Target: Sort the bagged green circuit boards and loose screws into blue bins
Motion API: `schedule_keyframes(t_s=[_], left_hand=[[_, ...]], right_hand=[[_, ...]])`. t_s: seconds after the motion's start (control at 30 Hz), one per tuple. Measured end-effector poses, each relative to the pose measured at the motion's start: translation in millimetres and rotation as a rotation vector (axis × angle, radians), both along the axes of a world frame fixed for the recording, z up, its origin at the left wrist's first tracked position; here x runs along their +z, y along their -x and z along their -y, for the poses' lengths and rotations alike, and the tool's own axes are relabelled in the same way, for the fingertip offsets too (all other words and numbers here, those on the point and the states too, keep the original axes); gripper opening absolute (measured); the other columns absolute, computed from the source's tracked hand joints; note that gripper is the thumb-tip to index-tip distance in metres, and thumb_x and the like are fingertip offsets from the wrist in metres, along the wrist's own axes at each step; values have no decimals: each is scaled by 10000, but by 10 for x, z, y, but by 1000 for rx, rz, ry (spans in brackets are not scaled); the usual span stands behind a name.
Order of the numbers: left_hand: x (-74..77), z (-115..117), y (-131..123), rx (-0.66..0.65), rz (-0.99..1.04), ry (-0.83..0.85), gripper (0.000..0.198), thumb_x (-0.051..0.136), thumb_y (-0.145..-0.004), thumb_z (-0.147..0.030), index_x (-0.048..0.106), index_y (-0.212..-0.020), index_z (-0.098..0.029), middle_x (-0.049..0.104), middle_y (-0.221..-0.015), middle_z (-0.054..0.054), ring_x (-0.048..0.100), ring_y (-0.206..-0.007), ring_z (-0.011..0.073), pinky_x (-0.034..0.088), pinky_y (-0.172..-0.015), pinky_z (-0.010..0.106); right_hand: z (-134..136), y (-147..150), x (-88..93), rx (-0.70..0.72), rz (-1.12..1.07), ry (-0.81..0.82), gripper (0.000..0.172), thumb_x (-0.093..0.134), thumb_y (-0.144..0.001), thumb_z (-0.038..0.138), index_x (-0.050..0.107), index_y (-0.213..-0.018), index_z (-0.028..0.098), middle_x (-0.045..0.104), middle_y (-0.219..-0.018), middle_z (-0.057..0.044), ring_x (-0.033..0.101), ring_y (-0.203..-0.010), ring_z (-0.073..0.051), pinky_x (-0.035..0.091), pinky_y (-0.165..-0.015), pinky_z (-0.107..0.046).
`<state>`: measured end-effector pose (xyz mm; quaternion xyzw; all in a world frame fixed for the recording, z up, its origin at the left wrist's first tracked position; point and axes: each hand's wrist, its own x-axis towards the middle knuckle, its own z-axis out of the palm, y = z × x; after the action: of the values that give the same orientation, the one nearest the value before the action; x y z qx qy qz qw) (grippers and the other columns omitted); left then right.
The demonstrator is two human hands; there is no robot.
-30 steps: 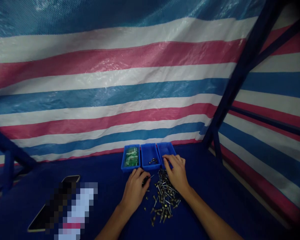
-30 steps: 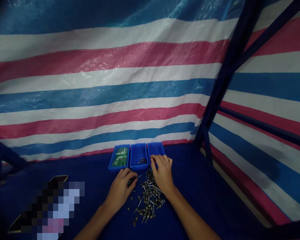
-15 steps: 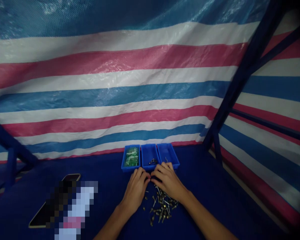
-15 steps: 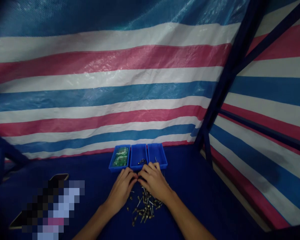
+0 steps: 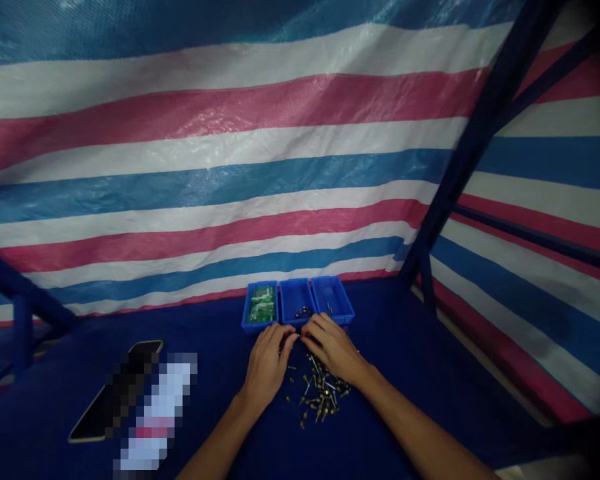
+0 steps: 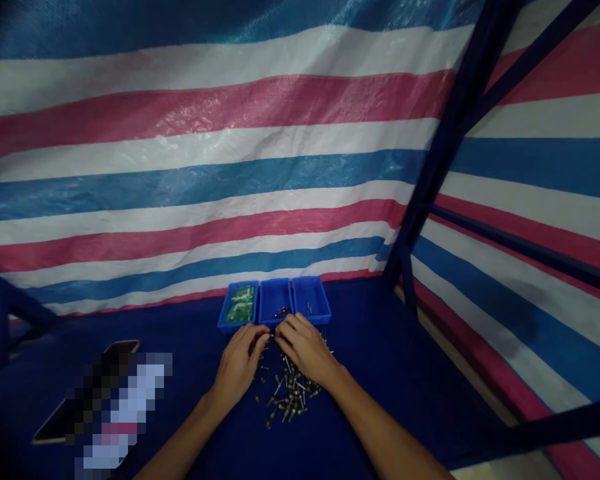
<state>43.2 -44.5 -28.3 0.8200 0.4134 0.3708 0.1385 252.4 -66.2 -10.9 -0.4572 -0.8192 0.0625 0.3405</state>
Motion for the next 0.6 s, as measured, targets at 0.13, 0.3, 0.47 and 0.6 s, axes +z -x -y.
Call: schedule_keyframes(t_s=[0.13,0.3,0.47,0.6], left_hand=[[10,-2,26,87,-75,-34,241,452,-1104,-320,679,-1114,-241,724,-1027,52,677,-990,244,513,-913,398],[5,-12,29,128,-214,-71,267,461,-1094,-299,699,-995,-230,724,-922,48,681,-901,248,507,-849,392],[-21,-32,29,133,-279,-81,223,514,-1075,-308,710,-1011,-224,720,-893,42,681,-875,244,508,-821,382],[-22,-40,36,141,-312,-78,189,563,-1055,-338,716,-1031,-230,702,-845,34,678,-849,239,506,-776,359]], right_hand=[[-22,-27,8,-71,-145,1,167,487,-1101,282,636,-1038,244,659,-975,-48,621,-937,-219,489,-870,-340],[-60,-53,-20,-149,-310,-15,182,477,-1097,329,591,-989,237,629,-907,-43,613,-865,-218,488,-823,-339],[-78,-66,-33,-209,-358,-21,213,505,-1086,376,585,-944,239,626,-893,-37,599,-834,-211,482,-797,-336],[-89,-71,-41,-243,-381,-52,223,546,-1067,384,595,-905,239,622,-859,-27,592,-805,-204,479,-780,-335]])
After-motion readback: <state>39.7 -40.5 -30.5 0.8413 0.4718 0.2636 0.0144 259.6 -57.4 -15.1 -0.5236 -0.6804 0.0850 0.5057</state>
